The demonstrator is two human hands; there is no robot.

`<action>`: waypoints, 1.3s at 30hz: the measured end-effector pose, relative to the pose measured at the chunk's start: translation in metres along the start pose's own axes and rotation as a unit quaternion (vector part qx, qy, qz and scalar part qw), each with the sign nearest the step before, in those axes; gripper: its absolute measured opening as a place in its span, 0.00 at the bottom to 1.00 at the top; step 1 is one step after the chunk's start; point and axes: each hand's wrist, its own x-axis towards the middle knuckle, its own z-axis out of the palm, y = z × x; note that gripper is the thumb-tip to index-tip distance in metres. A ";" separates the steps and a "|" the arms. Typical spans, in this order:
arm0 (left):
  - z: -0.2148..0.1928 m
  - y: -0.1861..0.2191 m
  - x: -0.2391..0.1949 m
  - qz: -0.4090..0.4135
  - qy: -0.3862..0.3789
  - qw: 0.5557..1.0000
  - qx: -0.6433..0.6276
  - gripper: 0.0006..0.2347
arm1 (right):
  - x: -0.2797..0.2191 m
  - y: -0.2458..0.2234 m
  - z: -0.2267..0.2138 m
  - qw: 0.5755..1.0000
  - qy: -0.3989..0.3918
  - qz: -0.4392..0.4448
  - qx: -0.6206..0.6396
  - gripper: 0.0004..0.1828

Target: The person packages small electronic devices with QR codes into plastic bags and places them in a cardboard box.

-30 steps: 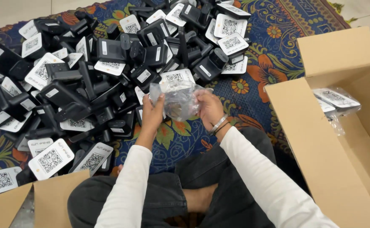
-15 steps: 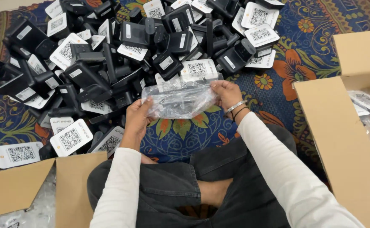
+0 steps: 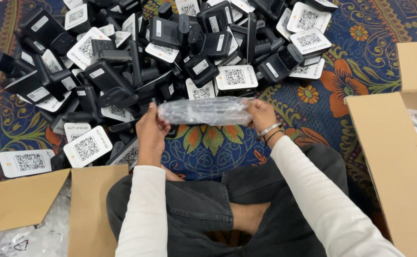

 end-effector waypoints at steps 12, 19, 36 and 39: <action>0.013 -0.009 -0.012 0.085 0.034 0.953 0.290 0.15 | -0.004 0.027 0.002 0.982 0.002 -0.049 -0.185 0.11; 0.020 -0.010 -0.014 0.019 -0.118 0.979 0.166 0.08 | -0.059 -0.033 0.052 0.791 0.091 -0.422 -0.433 0.27; 0.035 0.022 -0.039 0.039 -0.190 0.971 -0.138 0.13 | -0.024 0.003 0.011 0.930 0.040 0.168 0.325 0.15; 0.038 -0.041 -0.046 0.088 -0.251 0.957 0.119 0.18 | 0.026 0.126 -0.023 0.910 0.080 0.194 0.358 0.12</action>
